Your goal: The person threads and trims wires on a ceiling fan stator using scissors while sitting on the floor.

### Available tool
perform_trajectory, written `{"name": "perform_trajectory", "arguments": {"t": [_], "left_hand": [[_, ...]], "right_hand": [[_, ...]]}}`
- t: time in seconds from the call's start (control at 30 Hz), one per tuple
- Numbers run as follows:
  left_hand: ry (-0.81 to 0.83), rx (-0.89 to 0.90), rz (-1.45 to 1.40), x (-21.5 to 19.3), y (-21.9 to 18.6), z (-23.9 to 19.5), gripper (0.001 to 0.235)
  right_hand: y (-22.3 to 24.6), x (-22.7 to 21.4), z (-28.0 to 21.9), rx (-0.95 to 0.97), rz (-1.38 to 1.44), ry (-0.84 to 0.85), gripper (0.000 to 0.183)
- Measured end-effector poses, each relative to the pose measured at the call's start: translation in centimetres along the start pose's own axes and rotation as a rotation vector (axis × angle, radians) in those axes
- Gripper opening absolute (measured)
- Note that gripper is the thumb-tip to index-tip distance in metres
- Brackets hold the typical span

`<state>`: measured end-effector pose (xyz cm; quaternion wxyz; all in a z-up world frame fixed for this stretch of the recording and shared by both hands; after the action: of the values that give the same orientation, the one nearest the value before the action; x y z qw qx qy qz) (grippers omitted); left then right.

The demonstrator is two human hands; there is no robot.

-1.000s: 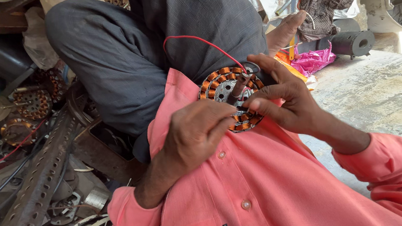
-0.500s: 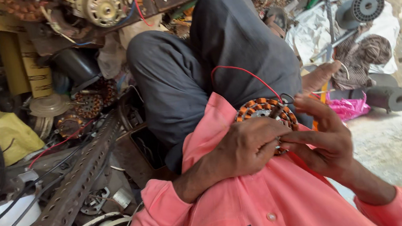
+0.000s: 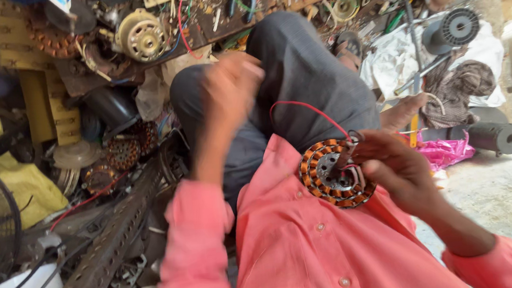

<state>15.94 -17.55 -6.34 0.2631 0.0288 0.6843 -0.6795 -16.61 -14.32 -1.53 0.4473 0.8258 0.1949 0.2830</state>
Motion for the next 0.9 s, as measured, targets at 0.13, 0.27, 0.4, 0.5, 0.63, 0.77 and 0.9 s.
{"name": "perform_trajectory", "arguments": {"t": [0.13, 0.27, 0.4, 0.5, 0.63, 0.77, 0.9], "left_hand": [[-0.130, 0.280, 0.666, -2.9, 5.4, 8.2, 0.009], [-0.114, 0.181, 0.832, -1.3, 10.4, 10.9, 0.012], [-0.226, 0.242, 0.922, -1.4, 11.3, 10.9, 0.010], [-0.306, 0.302, 0.820, -1.7, 10.5, 10.9, 0.013], [-0.409, 0.352, 0.531, -3.3, 8.8, 9.3, 0.008], [-0.495, 0.358, 0.163, -5.3, 7.7, 6.8, 0.026], [-0.526, 0.458, -0.031, -6.7, 6.1, 3.4, 0.015]], "right_hand": [[-0.7, 0.8, 1.7, 0.104, -0.322, -0.151, 0.025], [0.5, 0.8, 2.6, 0.110, -0.532, -0.291, 0.027], [1.4, 1.6, 3.2, 0.067, -0.532, -0.161, 0.030], [2.2, 1.9, 2.9, 0.039, -0.494, -0.111, 0.032], [3.3, 3.7, 1.6, -0.043, -0.456, -0.123, 0.034], [3.2, 5.9, 0.7, -0.034, -0.504, -0.168, 0.033], [3.3, 8.1, 0.2, -0.074, -0.535, -0.159, 0.033]]}}
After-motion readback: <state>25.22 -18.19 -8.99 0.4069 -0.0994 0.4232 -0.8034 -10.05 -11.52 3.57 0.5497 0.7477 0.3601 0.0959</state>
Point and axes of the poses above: each hand's wrist, its own z-axis towards the middle knuckle, its own x-axis out of the palm, y = z × x, the point moved 9 cm from there along z, towards the middle knuckle, and after that the axes turned 13 degrees about x, right-handed, at the moved point
